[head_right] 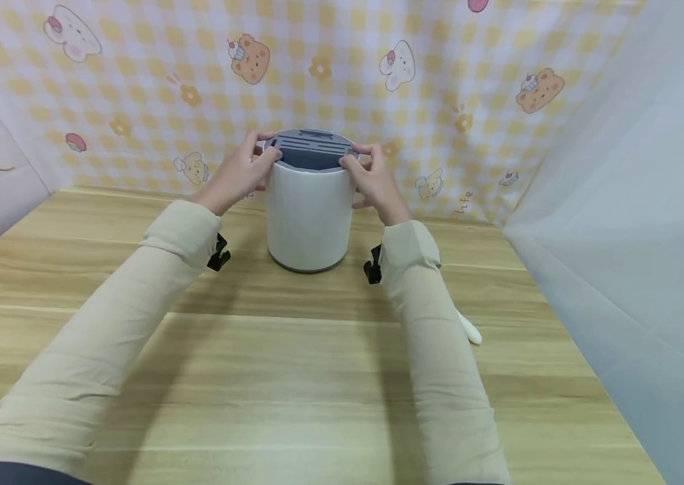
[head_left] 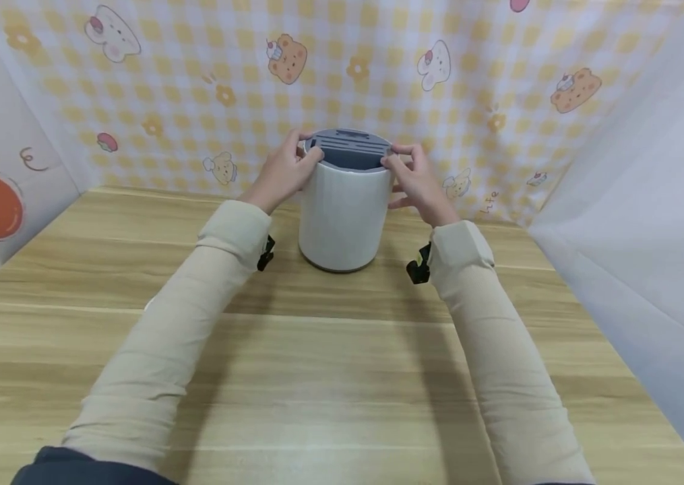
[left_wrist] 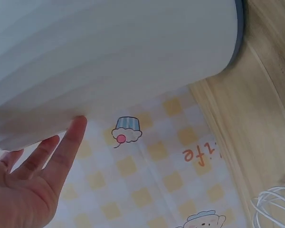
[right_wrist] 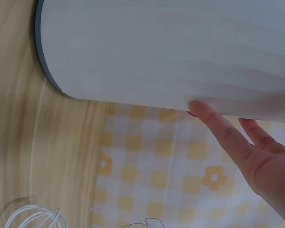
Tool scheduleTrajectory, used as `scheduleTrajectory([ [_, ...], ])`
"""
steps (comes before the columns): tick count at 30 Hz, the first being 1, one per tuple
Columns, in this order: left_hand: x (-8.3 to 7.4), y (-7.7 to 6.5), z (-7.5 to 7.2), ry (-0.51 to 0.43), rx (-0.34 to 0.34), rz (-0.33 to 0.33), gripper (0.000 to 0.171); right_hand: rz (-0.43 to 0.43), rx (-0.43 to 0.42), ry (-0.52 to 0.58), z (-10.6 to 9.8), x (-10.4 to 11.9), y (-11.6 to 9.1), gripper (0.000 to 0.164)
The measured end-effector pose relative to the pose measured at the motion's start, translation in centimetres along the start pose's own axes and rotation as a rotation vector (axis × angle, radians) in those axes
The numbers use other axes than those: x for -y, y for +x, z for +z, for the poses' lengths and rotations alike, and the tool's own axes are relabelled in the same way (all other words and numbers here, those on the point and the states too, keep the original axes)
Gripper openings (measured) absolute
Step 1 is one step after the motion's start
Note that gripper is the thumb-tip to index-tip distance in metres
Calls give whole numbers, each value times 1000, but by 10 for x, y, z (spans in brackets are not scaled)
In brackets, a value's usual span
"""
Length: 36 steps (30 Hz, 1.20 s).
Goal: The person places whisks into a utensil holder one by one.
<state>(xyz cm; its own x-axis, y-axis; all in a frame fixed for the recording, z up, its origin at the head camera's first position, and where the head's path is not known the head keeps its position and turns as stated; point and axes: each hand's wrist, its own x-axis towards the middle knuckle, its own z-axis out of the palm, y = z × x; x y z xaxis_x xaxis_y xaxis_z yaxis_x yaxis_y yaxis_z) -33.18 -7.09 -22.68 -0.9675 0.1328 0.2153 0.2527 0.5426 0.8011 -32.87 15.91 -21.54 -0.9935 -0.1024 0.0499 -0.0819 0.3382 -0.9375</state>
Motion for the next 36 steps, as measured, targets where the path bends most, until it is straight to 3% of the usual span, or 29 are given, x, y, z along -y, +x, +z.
scheduleTrajectory([
  [10, -1, -15, -2, 53, -28, 12, 58, -35, 32, -31, 2, -1, -12, 47],
  [36, -5, -61, -13, 86, -40, 48, 58, -137, -32, -75, 18, -2, -58, 51],
])
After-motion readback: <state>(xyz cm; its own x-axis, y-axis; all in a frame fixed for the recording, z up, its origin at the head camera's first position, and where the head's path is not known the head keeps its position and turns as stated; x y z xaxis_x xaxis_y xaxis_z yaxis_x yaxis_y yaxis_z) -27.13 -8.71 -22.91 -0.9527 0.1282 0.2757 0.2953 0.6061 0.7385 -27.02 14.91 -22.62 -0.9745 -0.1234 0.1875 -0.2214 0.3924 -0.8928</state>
